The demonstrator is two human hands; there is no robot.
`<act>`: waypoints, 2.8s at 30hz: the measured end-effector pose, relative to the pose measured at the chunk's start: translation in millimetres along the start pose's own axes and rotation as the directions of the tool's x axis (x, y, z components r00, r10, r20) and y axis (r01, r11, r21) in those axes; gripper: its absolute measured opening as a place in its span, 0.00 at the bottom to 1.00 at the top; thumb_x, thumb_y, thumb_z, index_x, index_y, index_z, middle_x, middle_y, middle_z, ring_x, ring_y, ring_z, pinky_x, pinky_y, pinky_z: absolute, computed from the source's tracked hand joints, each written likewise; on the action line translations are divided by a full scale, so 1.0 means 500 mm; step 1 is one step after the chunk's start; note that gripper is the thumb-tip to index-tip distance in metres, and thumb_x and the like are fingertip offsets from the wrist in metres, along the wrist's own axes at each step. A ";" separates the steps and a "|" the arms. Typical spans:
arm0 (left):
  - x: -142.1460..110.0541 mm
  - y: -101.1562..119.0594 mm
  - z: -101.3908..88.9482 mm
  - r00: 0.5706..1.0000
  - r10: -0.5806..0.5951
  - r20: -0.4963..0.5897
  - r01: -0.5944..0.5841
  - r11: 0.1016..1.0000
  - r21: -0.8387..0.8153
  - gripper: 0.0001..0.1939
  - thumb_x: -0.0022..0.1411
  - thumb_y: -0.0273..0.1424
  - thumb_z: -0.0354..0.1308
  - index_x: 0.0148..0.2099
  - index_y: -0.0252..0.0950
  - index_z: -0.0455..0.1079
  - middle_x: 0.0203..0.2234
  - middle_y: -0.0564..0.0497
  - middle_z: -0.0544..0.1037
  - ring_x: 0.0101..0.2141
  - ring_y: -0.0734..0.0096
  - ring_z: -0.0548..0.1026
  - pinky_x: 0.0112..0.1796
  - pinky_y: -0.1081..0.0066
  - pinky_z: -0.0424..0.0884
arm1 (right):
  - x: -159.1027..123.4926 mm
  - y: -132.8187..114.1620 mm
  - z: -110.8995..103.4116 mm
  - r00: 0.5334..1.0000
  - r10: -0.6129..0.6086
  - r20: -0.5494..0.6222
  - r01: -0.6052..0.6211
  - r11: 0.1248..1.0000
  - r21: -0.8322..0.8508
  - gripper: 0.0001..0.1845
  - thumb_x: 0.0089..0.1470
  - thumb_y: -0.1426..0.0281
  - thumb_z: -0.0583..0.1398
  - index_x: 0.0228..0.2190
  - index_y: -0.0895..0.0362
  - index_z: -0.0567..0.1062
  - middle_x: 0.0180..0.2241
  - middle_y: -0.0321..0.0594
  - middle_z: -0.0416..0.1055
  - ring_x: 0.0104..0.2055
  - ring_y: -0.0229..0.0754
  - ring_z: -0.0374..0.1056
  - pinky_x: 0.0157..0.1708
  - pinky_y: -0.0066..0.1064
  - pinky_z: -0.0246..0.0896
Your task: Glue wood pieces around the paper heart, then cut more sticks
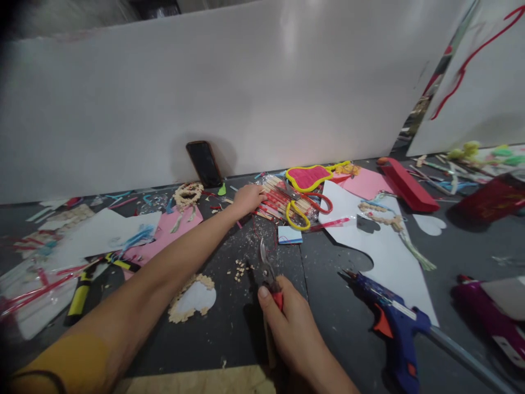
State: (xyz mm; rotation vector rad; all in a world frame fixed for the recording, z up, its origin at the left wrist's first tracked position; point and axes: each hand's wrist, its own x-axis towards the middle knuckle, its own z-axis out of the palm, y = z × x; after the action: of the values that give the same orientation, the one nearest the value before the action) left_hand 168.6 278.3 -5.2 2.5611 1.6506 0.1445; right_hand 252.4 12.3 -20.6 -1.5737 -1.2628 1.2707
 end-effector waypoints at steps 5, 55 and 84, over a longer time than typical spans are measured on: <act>0.006 0.003 0.004 1.000 -0.005 0.026 0.005 1.000 0.021 0.14 0.57 0.33 0.50 0.41 0.32 0.72 0.39 0.39 0.76 0.43 0.59 0.72 0.42 0.67 0.66 | -0.001 -0.006 -0.002 0.999 -0.033 -0.006 0.033 0.999 -0.032 0.16 0.55 0.56 0.50 0.29 0.56 0.65 0.26 0.34 0.62 0.30 0.37 0.59 0.29 0.26 0.55; -0.128 0.082 0.014 0.992 0.114 0.062 -0.104 0.984 -0.141 0.09 0.55 0.32 0.51 0.35 0.37 0.72 0.35 0.45 0.77 0.39 0.60 0.73 0.39 0.68 0.65 | -0.001 -0.029 -0.021 0.972 0.059 -0.226 0.008 0.959 0.284 0.20 0.47 0.50 0.56 0.27 0.56 0.67 0.22 0.32 0.61 0.23 0.35 0.57 0.22 0.25 0.53; -0.594 -0.051 -0.075 0.949 -0.266 0.167 0.148 -0.090 -0.985 0.13 0.55 0.39 0.57 0.35 0.32 0.65 0.23 0.51 0.73 0.16 0.85 0.56 0.18 0.81 0.51 | -0.066 -0.083 0.033 0.850 -0.525 0.041 0.435 0.656 -0.617 0.16 0.55 0.62 0.51 0.40 0.57 0.69 0.37 0.46 0.73 0.39 0.46 0.69 0.39 0.37 0.62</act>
State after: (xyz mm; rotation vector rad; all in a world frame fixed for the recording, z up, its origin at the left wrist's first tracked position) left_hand 18.9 19.0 19.7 1.0265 1.0584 1.0324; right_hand 225.6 -10.0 22.3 -1.5330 -1.9614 0.3997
